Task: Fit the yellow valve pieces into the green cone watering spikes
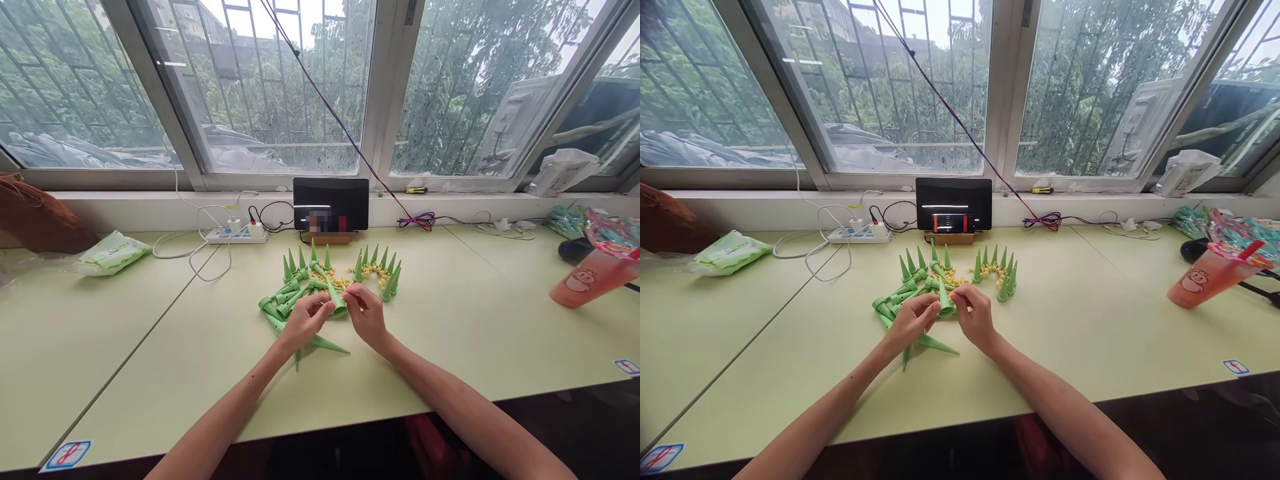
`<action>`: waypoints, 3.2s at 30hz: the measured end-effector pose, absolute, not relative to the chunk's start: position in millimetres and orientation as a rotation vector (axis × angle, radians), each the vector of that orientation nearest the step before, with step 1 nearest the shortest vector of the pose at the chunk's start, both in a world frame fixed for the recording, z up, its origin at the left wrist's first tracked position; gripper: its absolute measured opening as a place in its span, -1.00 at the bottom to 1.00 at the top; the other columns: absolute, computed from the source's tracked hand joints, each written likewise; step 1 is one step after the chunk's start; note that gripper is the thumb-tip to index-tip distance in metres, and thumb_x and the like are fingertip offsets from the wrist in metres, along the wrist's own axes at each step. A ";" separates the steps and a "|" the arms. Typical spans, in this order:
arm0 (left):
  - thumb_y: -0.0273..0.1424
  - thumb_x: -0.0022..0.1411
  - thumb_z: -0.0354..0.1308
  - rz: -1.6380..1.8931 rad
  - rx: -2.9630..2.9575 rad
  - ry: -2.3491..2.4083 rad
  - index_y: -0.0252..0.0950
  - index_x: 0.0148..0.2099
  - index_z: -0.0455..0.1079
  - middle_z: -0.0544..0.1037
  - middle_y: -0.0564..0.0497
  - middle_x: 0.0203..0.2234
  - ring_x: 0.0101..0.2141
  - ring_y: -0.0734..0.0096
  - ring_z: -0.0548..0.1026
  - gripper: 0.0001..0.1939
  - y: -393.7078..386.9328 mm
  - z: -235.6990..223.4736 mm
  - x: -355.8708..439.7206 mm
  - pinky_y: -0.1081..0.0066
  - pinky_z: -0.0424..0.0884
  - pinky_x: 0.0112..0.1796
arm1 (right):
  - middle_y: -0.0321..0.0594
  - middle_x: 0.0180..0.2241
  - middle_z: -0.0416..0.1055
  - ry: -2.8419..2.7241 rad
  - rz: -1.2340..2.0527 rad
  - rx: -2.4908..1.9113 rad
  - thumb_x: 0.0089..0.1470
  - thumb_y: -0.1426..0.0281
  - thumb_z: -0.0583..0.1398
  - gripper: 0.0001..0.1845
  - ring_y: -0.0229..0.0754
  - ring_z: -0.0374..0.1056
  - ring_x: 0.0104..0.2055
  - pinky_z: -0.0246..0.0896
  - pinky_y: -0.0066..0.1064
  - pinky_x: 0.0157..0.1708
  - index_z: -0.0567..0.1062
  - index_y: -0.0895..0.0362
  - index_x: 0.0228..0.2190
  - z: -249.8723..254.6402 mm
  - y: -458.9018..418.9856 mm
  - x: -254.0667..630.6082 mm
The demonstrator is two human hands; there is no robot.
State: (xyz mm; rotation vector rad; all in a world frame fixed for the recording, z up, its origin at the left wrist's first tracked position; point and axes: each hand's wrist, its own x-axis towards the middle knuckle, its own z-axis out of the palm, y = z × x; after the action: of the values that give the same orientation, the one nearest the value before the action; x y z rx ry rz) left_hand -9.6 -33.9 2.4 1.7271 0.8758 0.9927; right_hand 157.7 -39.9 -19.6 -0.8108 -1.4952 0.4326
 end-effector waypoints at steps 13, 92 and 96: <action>-0.30 0.27 0.20 1.178 2.214 0.920 -0.29 -0.35 0.30 0.24 0.11 -0.49 -0.54 0.55 0.18 -0.78 -32.7 -5.4 -8.9 0.50 0.18 -0.53 | -0.35 -0.57 0.27 -1.473 0.529 -0.903 0.20 0.34 0.15 -0.78 -0.32 0.16 -0.57 0.09 -0.48 -0.59 0.41 0.13 -0.47 -20.0 -38.4 156.5; -0.10 0.26 0.14 1.107 1.615 0.944 -0.33 -0.41 0.41 0.09 0.16 -0.67 -0.65 0.59 0.05 -0.61 -30.1 1.5 -4.6 0.49 -0.03 -0.66 | -0.41 -0.63 0.21 -1.416 0.991 -0.858 0.12 0.12 0.24 -0.67 -0.34 0.06 -0.64 -0.06 -0.48 -0.68 0.34 0.10 -0.44 -17.6 -35.8 158.6; -0.11 0.26 0.14 1.108 1.615 0.933 -0.32 -0.45 0.36 0.07 0.16 -0.67 -0.65 0.60 0.05 -0.60 -30.8 3.7 -4.2 0.50 -0.05 -0.66 | -0.40 -0.62 0.22 -1.439 0.953 -0.866 0.13 0.13 0.23 -0.69 -0.33 0.08 -0.62 -0.03 -0.47 -0.66 0.36 0.10 -0.44 -16.5 -36.4 159.1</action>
State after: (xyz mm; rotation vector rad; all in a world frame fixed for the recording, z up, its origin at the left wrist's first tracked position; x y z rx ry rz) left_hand -4.2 -30.8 3.7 1.6151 0.9329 1.1082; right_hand 159.1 -36.4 -16.5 -0.8657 -1.4387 0.9526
